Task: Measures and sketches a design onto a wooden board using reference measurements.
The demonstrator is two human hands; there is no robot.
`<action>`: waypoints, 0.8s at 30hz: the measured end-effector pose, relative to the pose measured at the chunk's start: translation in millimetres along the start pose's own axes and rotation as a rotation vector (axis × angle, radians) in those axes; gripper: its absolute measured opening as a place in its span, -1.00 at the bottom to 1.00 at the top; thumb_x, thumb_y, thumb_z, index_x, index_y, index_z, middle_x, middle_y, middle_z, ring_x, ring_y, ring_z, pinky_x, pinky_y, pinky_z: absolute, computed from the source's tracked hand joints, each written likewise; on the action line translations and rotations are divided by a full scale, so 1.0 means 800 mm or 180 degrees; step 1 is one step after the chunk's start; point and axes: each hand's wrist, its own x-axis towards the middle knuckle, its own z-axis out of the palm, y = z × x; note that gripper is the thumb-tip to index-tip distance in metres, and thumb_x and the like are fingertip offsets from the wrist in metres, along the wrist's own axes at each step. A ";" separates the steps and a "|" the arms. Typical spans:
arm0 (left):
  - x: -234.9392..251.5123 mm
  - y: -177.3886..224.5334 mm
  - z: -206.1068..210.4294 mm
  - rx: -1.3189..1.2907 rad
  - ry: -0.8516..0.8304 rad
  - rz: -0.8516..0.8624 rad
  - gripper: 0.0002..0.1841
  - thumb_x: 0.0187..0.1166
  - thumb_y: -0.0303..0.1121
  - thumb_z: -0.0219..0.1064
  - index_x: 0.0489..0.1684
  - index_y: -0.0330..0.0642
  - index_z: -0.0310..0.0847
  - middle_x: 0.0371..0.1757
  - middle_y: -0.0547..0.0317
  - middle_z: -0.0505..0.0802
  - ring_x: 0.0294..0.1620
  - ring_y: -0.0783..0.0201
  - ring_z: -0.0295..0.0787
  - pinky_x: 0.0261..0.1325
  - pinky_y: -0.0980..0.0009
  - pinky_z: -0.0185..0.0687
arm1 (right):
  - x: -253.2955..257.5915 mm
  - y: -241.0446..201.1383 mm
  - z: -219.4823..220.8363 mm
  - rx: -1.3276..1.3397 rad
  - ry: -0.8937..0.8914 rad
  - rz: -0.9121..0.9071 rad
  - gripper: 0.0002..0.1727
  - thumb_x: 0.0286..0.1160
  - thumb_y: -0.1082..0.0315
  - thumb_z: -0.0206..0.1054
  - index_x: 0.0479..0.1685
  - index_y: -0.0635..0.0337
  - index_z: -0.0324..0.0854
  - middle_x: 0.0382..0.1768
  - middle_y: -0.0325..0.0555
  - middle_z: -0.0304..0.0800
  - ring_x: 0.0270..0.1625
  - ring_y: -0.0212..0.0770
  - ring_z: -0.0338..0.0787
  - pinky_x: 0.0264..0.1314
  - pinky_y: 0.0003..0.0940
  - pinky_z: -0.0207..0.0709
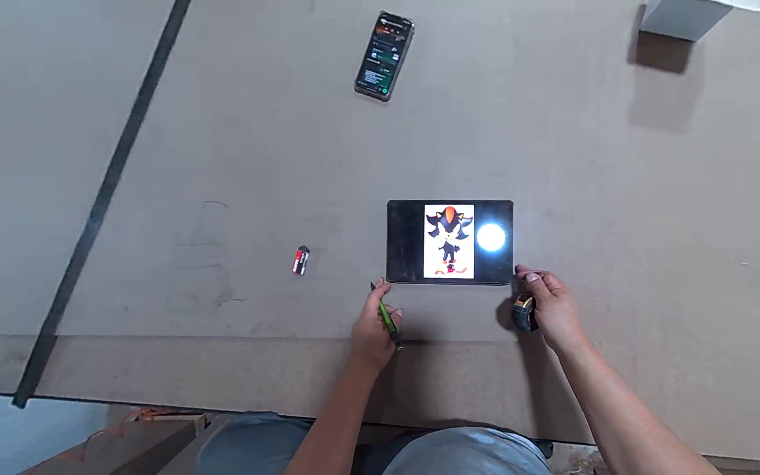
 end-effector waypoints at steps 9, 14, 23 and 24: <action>-0.089 -0.055 -0.046 0.0156 0.0511 -0.0172 -0.46 0.68 -0.27 0.31 0.64 -0.20 0.43 0.44 -0.03 0.76 0.28 0.17 0.81 0.36 0.11 0.75 | -0.008 -0.009 0.003 -0.0065 -0.0191 -0.0535 -0.53 0.86 0.06 0.03 0.41 0.17 0.62 0.47 -0.14 0.72 0.37 -0.23 0.77 0.42 -0.09 0.65; -0.133 -0.086 -0.073 -0.0033 0.0763 -0.0464 -0.52 0.69 -0.26 0.28 0.57 -0.16 0.55 0.32 0.01 0.83 0.22 0.24 0.85 0.32 0.22 0.79 | -0.025 0.025 0.018 -0.0100 0.0053 -0.0473 -0.57 0.85 0.15 0.00 0.17 0.31 0.65 0.40 -0.08 0.77 0.35 -0.35 0.75 0.44 -0.26 0.60; -0.133 -0.108 -0.129 -0.0542 0.1374 -0.0168 -0.51 0.85 -0.11 0.07 0.54 -0.25 0.55 0.25 0.10 0.90 0.31 0.22 0.83 0.42 0.12 0.74 | 0.000 0.016 0.052 -0.0115 -0.0145 -0.0451 -0.57 0.87 0.08 -0.01 0.20 0.19 0.65 0.43 -0.21 0.74 0.21 -0.40 0.78 0.23 -0.29 0.64; -0.131 -0.110 -0.137 -0.0515 0.1348 -0.0244 -0.47 0.84 -0.03 0.05 0.58 -0.19 0.53 0.26 0.13 0.90 0.31 0.23 0.83 0.42 0.13 0.73 | 0.000 0.009 0.061 -0.0162 -0.0200 -0.0451 -0.56 0.87 0.07 -0.01 0.22 0.19 0.65 0.46 -0.21 0.73 0.22 -0.38 0.79 0.25 -0.25 0.66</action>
